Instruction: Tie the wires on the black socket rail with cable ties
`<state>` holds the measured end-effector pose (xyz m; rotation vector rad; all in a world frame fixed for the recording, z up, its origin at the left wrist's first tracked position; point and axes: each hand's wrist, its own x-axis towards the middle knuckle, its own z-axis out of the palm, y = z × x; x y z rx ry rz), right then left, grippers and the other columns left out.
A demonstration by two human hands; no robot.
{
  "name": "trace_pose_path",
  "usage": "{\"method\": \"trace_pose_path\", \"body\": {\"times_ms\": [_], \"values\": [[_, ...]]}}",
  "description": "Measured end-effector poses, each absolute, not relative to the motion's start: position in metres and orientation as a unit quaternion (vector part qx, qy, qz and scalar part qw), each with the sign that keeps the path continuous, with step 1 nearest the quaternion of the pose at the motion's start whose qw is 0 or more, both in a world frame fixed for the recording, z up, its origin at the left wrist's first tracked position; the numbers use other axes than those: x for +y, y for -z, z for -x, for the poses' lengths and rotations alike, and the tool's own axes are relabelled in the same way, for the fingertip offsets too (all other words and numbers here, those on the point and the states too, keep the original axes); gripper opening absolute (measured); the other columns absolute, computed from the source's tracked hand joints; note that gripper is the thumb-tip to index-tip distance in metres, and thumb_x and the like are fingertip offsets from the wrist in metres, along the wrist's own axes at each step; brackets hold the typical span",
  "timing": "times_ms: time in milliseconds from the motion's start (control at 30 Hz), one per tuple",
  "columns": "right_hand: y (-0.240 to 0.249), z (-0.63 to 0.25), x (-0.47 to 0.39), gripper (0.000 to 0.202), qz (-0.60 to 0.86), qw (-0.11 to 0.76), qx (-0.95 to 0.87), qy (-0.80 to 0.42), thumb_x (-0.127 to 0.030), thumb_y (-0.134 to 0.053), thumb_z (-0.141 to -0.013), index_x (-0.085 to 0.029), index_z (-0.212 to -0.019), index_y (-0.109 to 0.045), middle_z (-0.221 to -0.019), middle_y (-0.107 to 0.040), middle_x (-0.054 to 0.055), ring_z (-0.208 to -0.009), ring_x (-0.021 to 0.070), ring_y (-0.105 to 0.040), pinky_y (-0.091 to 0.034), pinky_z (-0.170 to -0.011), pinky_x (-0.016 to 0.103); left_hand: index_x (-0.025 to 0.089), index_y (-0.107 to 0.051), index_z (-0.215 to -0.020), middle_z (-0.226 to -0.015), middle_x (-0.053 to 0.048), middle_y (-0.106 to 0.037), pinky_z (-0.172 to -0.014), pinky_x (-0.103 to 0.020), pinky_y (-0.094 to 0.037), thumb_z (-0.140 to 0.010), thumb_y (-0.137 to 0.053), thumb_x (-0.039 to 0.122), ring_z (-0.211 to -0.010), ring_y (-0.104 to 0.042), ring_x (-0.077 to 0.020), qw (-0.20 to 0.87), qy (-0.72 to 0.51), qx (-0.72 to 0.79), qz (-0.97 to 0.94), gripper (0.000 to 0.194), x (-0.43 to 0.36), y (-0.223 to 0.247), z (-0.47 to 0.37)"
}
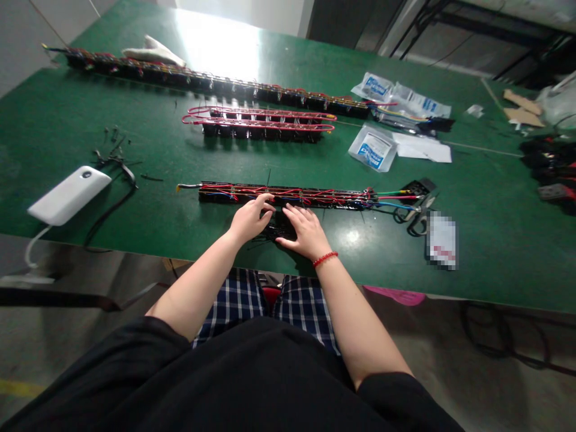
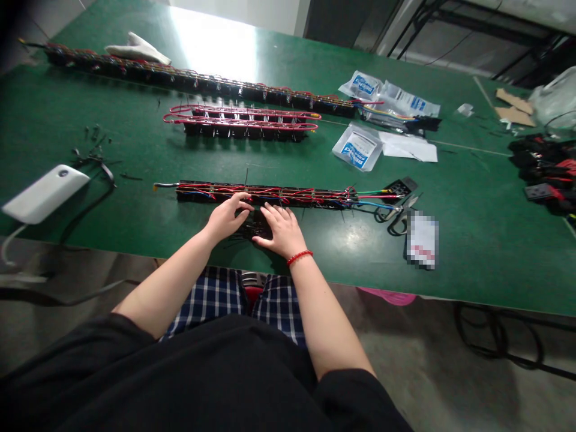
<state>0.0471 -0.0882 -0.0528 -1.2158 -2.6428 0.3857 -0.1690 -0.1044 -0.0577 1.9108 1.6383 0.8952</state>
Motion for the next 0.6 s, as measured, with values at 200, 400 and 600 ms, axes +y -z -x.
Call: {"method": "trace_pose_path", "body": {"times_ms": [200, 400, 600], "values": [[0.054, -0.046, -0.088, 0.076, 0.407, 0.111, -0.899, -0.119, -0.06, -0.071, -0.081, -0.023, -0.144, -0.052, -0.152, -0.052, 0.009, -0.143, 0.0339, -0.043, -0.031, -0.121, 0.056, 0.03, -0.042, -0.142, -0.11, 0.004, -0.077, -0.101, -0.038, -0.05, -0.092, -0.053, 0.022, -0.121, -0.061, -0.0211, 0.251, -0.295, 0.559, -0.733, 0.051, -0.105, 0.057, 0.171], [0.057, -0.049, -0.085, 0.066, 0.399, 0.14, -0.9, -0.11, -0.061, -0.072, -0.081, -0.024, -0.134, -0.061, -0.141, -0.06, 0.012, -0.136, 0.0319, -0.051, -0.036, -0.118, 0.054, 0.028, -0.043, -0.139, -0.102, 0.001, -0.075, -0.081, -0.03, -0.054, -0.091, -0.053, 0.02, -0.085, -0.069, -0.0151, 0.289, -0.389, 0.541, -0.687, 0.05, -0.107, 0.06, 0.171], [0.062, -0.052, -0.081, 0.053, 0.396, 0.185, -0.89, -0.127, -0.055, -0.074, -0.081, -0.023, -0.123, -0.068, -0.137, -0.065, 0.01, -0.131, 0.0296, -0.057, -0.04, -0.117, 0.051, 0.022, -0.051, -0.129, -0.102, -0.004, -0.073, -0.085, -0.031, -0.052, -0.093, -0.048, 0.021, -0.093, -0.067, -0.0166, 0.164, -0.459, 0.575, -0.657, 0.036, -0.112, 0.054, 0.187]]}}
